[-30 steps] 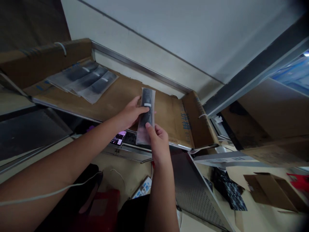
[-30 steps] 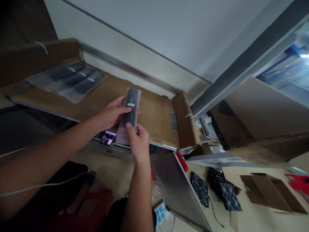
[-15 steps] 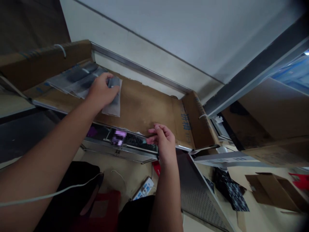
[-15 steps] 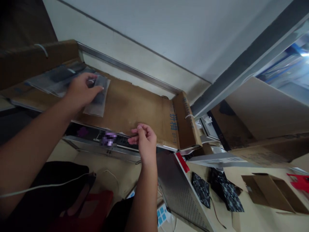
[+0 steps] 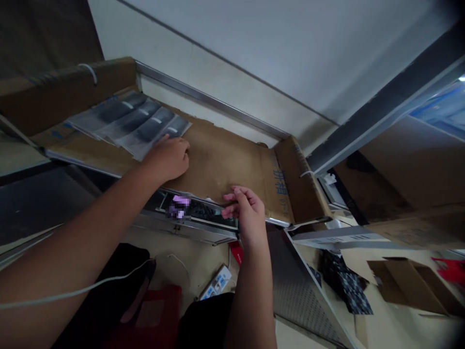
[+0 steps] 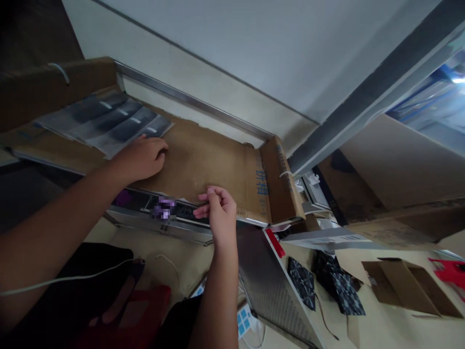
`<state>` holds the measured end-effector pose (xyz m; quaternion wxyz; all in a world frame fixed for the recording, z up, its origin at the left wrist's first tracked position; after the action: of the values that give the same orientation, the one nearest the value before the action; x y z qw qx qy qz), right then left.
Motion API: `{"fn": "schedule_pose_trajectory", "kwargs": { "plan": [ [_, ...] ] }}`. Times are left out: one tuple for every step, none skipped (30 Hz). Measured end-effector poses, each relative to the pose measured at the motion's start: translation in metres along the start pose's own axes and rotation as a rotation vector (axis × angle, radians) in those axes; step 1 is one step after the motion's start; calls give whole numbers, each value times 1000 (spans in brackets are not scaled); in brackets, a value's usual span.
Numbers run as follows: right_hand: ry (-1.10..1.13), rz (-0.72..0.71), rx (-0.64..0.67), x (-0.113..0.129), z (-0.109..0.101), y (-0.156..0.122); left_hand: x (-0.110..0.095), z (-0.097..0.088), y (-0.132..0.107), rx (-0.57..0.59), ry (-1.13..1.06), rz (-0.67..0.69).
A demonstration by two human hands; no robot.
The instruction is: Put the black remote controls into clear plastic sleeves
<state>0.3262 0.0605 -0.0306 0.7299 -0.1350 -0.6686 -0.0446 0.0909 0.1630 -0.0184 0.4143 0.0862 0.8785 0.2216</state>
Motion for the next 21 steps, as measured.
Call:
{"fn": "schedule_pose_trajectory", "kwargs": {
  "plan": [
    [1, 1, 0, 0, 0, 0, 1, -3, 2, -18, -46, -28],
    [2, 2, 0, 0, 0, 0, -1, -6, 4, -35, -76, -50],
    [4, 2, 0, 0, 0, 0, -4, -7, 4, -52, -89, -61],
    [5, 2, 0, 0, 0, 0, -9, -7, 3, -66, -91, -61],
    [8, 2, 0, 0, 0, 0, -14, -6, 1, -71, -88, -53],
    [14, 2, -1, 0, 0, 0, -19, -2, -3, -60, -86, -35],
    [22, 2, -4, -1, 0, 0, -24, 3, -7, -32, -88, -10],
    [33, 2, -8, -1, 0, 0, -28, 9, -11, 11, -93, 23],
    [48, 0, -16, 0, 0, 0, -31, 15, -15, 63, -99, 64],
    [67, -5, -29, 1, 1, -1, -33, 21, -18, 108, -102, 107],
    [89, -13, -48, 2, 1, -2, -34, 25, -21, 136, -99, 147],
    [118, -25, -77, 4, 1, -3, -34, 27, -23, 143, -90, 177],
    [150, -40, -111, 7, 2, -5, -34, 29, -24, 136, -80, 195],
    [184, -58, -145, 11, 2, -7, -33, 29, -24, 123, -69, 203],
    [213, -78, -172, 14, 3, -10, -32, 28, -23, 108, -60, 204],
    [235, -102, -186, 18, 3, -13, -31, 27, -23, 105, -49, 209],
    [248, -131, -184, 23, 4, -16, -31, 26, -23, 110, -36, 219],
    [252, -164, -167, 28, 6, -21, -31, 25, -23, 119, -21, 235],
    [250, -200, -138, 34, 7, -26, -32, 24, -23, 127, -4, 252],
    [243, -238, -108, 41, 8, -33, -33, 22, -23, 130, 13, 265],
    [238, -283, -78, 50, 10, -41, -34, 21, -24, 128, 27, 274]
  ]
}}
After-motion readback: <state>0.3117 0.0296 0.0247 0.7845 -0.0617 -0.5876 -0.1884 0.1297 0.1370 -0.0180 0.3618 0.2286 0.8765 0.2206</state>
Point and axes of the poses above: each hand's wrist, its own y-axis towards the middle knuckle, its own z-axis out of the palm, x = y × z, the point moved 2 cm from there along y, towards the middle knuckle, and after that the axes turned 7 degrees about -x, right-handed, at the moved point
